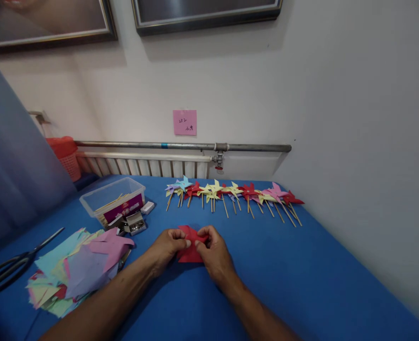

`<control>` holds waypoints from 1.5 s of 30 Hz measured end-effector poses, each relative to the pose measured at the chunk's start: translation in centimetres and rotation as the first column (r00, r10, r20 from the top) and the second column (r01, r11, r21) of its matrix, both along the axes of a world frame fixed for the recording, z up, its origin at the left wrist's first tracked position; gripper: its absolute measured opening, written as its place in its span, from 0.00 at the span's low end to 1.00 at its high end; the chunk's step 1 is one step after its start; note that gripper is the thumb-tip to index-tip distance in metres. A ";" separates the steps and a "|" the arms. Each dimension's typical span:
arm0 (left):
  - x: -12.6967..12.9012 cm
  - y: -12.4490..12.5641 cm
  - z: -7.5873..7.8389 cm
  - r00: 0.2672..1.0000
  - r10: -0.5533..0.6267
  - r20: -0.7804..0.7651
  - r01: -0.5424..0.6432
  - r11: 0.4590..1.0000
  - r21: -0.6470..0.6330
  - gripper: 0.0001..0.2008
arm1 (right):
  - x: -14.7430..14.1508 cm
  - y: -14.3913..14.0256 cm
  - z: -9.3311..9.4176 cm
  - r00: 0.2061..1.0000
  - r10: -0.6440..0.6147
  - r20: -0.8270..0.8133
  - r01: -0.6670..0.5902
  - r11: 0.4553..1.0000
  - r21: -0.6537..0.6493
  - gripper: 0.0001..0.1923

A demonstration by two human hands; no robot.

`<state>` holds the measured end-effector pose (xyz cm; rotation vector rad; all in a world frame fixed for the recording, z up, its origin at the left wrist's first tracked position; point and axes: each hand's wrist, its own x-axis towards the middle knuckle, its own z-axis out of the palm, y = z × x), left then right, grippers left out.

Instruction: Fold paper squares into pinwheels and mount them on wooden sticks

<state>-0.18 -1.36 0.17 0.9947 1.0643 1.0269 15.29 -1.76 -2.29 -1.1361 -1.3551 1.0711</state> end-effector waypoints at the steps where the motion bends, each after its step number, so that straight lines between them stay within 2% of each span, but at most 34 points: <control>1: 0.0 0.0 0.0 1.000 -0.011 -0.007 0.011 1.000 0.004 0.15 | 0.0 0.0 0.0 1.000 0.000 0.000 0.000 1.000 -0.003 0.10; 11: 0.1 -0.3 0.3 0.999 0.004 -0.039 -0.004 1.000 -0.004 0.20 | -0.1 -0.1 0.0 1.000 0.030 0.007 -0.030 0.999 -0.030 0.10; 15: 0.4 -0.2 0.0 0.998 0.049 -0.033 -0.050 0.998 -0.026 0.21 | -0.2 -0.2 0.0 0.999 0.035 0.006 -0.035 0.999 -0.011 0.09; 20: 0.7 -0.3 -0.1 0.993 0.104 0.064 -0.102 0.994 -0.034 0.17 | -0.4 -0.4 0.3 0.998 0.046 -0.037 -0.046 0.999 0.002 0.09; 24: 0.5 -0.6 0.5 0.996 0.019 0.083 -0.017 1.000 -0.024 0.13 | -0.3 -0.6 0.9 0.995 0.073 -0.063 -0.072 0.997 0.008 0.09; 27: 0.4 -0.6 0.7 0.998 -0.022 0.060 0.023 1.000 -0.013 0.14 | -0.1 -0.8 1.3 0.993 0.107 -0.049 -0.107 0.994 0.008 0.08; 30: 0.4 -0.4 0.2 0.999 0.045 -0.024 -0.045 0.999 -0.015 0.13 | 0.0 -0.7 1.3 0.994 0.111 -0.021 -0.111 0.994 0.014 0.08; 33: 0.6 -0.1 -0.5 0.993 0.113 -0.018 -0.113 0.994 -0.004 0.13 | 0.0 -0.7 1.1 0.994 0.111 -0.018 -0.111 0.993 0.033 0.12; 36: 0.6 0.0 -0.6 0.987 0.145 0.063 -0.144 0.989 -0.017 0.12 | 0.0 -1.0 1.2 0.987 0.156 -0.047 -0.154 0.987 0.043 0.24; 38: 0.4 0.0 -0.3 0.976 0.185 0.114 -0.181 0.982 -0.050 0.12 | 0.0 -1.4 1.4 0.983 0.181 -0.004 -0.180 0.981 0.068 0.33; 40: 0.3 0.0 0.1 0.958 0.232 0.171 -0.222 0.972 -0.074 0.11 | -0.1 -1.7 1.5 0.978 0.176 0.109 -0.188 0.975 0.115 0.36; 42: 0.2 0.0 0.3 0.940 0.263 0.219 -0.251 0.965 -0.081 0.10 | -0.2 -2.0 1.4 0.962 0.130 0.239 -0.176 0.967 0.184 0.33; 45: 0.3 -0.1 0.3 0.925 0.289 0.247 -0.278 0.957 -0.079 0.11 | -0.5 -2.3 1.1 0.924 0.050 0.379 -0.155 0.955 0.254 0.21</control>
